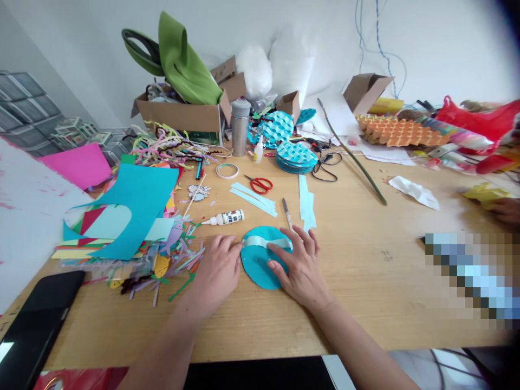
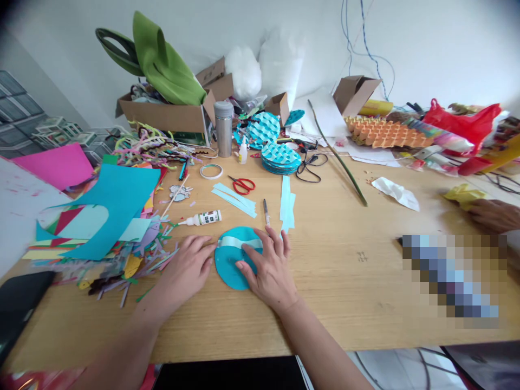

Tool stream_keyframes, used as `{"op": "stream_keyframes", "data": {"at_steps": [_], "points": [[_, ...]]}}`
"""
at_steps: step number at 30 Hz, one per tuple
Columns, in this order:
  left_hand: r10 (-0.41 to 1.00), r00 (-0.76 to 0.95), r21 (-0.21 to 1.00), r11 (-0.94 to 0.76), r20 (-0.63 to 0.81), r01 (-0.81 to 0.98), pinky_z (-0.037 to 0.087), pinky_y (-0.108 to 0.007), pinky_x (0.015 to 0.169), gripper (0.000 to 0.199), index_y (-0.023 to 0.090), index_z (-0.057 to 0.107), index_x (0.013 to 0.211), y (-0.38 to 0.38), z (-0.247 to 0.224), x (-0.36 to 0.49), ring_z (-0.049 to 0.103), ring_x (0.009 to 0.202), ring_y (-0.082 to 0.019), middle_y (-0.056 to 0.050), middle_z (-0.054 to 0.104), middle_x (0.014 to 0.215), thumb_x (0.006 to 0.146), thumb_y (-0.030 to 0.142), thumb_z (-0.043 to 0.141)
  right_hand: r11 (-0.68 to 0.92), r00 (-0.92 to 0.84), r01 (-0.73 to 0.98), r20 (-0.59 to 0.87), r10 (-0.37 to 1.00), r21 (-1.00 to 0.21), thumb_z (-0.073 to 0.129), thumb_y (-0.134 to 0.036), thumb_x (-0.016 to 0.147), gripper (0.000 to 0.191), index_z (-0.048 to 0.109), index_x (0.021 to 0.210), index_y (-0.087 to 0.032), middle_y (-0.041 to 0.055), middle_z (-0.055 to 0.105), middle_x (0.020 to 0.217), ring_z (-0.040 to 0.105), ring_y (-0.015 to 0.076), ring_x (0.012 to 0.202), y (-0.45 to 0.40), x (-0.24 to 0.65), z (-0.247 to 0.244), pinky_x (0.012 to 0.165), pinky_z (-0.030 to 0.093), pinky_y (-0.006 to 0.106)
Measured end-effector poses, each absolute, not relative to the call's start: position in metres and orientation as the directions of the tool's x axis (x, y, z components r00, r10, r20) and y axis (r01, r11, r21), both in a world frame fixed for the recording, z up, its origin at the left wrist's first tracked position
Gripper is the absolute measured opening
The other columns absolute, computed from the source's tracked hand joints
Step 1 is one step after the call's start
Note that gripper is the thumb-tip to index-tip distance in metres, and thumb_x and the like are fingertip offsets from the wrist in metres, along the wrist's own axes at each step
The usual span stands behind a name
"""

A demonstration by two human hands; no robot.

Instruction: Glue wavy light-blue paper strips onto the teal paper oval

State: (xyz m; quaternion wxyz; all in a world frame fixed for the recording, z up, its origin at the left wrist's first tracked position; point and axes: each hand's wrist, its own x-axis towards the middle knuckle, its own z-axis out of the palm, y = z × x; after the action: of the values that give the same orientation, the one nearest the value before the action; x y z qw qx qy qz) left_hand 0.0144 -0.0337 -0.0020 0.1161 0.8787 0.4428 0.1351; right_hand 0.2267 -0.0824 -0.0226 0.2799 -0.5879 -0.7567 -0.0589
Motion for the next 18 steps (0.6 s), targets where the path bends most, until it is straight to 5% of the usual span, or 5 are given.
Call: {"op": "stream_keyframes", "data": {"at_steps": [18], "points": [[0.811, 0.572, 0.310, -0.580, 0.126, 0.753, 0.043, -0.045, 0.102, 0.036, 0.019, 0.062, 0.119, -0.0335, -0.0028, 0.0142, 0.046, 0.118, -0.026, -0.010, 0.058, 0.122, 0.089, 0.011, 0.043, 0.306, -0.164, 0.921, 0.472, 0.866, -0.242, 0.048, -0.047, 0.094, 0.032, 0.071, 0.106, -0.029, 0.0082, 0.046, 0.134, 0.030, 0.0334, 0.134, -0.0809, 0.2282, -0.0248, 0.113, 0.016, 0.060]]}}
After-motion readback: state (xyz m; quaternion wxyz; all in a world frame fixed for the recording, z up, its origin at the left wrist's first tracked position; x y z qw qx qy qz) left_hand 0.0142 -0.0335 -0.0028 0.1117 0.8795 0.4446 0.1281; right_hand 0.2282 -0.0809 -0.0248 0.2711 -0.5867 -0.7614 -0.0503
